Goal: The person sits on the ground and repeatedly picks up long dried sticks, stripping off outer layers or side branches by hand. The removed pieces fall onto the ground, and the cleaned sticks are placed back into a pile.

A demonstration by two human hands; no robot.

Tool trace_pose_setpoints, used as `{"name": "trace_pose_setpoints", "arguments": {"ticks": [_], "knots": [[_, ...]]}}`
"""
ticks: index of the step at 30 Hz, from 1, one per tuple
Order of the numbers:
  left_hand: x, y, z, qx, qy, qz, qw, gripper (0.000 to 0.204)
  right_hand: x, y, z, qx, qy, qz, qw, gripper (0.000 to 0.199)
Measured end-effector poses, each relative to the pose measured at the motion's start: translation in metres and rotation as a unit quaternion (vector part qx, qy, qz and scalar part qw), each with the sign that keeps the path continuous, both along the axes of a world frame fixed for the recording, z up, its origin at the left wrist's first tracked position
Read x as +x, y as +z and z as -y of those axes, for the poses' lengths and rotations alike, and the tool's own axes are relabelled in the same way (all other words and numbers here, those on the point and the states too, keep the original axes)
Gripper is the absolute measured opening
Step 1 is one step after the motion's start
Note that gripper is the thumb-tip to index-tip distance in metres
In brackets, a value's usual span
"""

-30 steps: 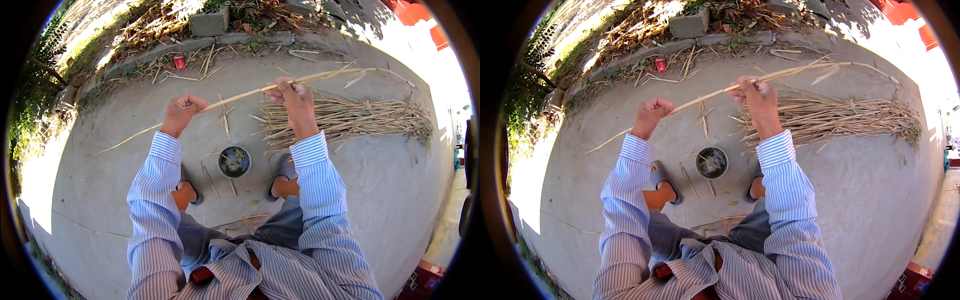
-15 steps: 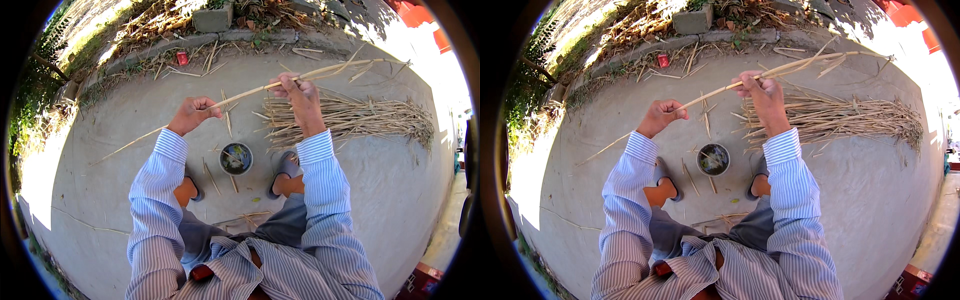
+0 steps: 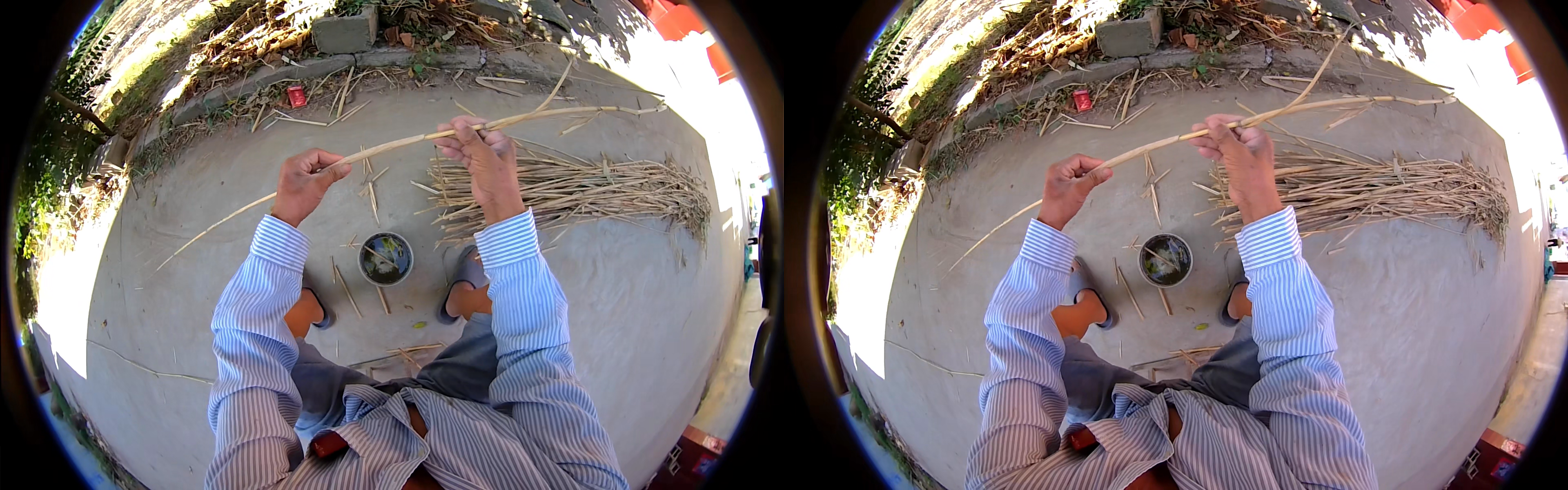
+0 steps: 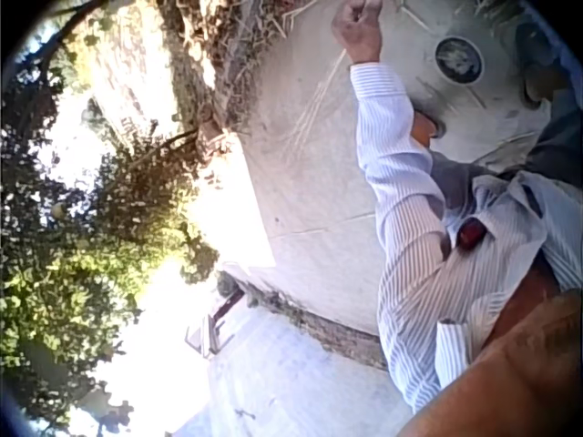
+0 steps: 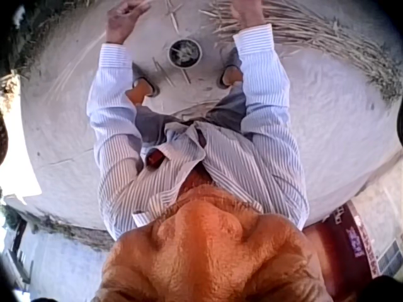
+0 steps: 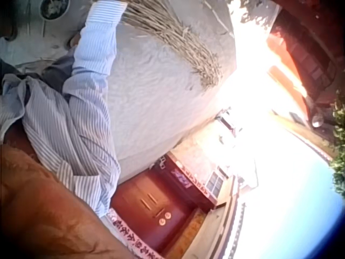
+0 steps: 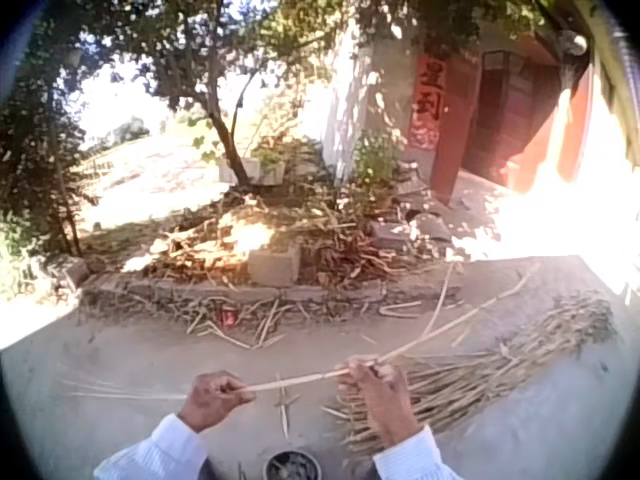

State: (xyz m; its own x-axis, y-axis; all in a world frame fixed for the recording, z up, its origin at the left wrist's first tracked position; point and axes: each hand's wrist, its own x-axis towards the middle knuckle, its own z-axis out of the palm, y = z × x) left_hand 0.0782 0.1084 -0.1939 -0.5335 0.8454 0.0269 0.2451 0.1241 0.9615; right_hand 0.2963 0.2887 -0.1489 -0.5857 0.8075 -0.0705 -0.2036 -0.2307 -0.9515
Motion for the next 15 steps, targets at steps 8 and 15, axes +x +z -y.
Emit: {"name": "trace_pose_setpoints", "arguments": {"ticks": [8, 15], "knots": [[-0.017, 0.004, 0.001, 0.063, 0.11, -0.109, 0.986, 0.018, -0.006, -0.009, 0.002, -0.05, -0.053, 0.032, 0.997, 0.034], [-0.076, 0.002, 0.031, -0.17, 0.201, -0.42, 0.869, 0.031, 0.002, -0.001, -0.001, -0.012, -0.057, 0.085, 0.995, 0.039]]}}
